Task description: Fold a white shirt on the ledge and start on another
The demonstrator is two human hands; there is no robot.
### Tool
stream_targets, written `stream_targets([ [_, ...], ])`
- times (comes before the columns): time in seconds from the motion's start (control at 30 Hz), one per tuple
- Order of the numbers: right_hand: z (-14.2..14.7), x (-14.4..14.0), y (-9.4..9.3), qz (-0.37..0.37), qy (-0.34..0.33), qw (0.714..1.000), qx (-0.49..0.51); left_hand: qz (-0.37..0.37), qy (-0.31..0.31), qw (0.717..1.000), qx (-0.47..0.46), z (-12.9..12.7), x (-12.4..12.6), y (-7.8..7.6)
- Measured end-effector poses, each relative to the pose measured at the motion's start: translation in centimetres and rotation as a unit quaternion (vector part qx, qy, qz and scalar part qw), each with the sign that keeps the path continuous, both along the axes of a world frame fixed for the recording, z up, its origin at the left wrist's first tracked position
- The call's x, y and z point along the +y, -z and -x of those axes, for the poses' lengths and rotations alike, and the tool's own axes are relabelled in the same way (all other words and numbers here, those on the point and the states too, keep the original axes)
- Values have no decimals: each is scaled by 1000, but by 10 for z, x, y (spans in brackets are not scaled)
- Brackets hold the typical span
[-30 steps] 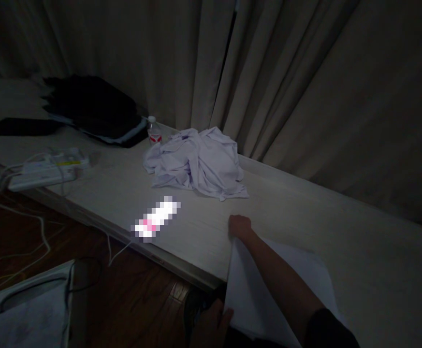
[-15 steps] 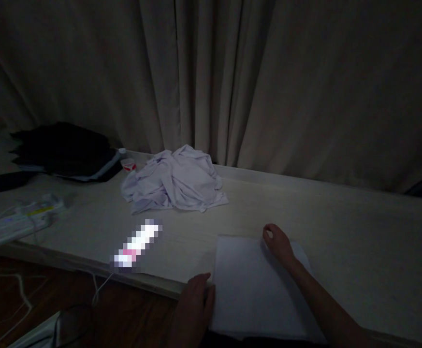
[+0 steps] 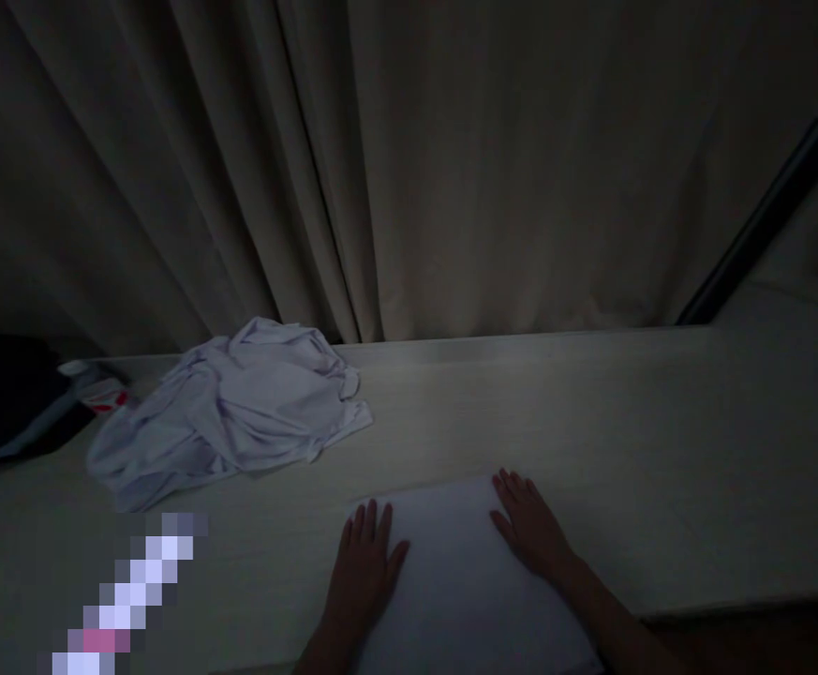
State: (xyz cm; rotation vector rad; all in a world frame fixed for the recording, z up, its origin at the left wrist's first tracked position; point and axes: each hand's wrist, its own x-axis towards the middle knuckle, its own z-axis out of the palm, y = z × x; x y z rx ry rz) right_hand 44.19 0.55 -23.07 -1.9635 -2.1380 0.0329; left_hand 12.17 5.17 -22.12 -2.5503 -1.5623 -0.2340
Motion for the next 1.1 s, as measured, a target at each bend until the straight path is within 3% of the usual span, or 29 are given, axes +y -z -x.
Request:
stream_targets([
  [0.3, 2, 2, 8, 38, 59, 998, 5, -7, 18, 1000, -8, 0, 16, 5],
  [0.53, 18, 8, -19, 28, 75, 996, -49, -2, 32, 999, 1, -2, 37, -10],
  [0.63, 30, 15, -28, 10, 45, 998, -48, -3, 36, 999, -3, -2, 42, -10],
  [0.73, 38, 20, -22, 19, 15, 999, -32, -14, 50, 999, -6, 2, 47, 0],
  [0.87, 40, 20, -6, 26, 27, 999, -19, -37, 63, 997, -31, 8, 52, 10],
  [0.97, 39, 22, -2, 23, 40, 999, -17, -25, 72, 996, -39, 7, 59, 7],
  [1.1, 40, 30, -10, 42, 48, 998, -16, -11, 56, 998, -24, -2, 63, -6],
])
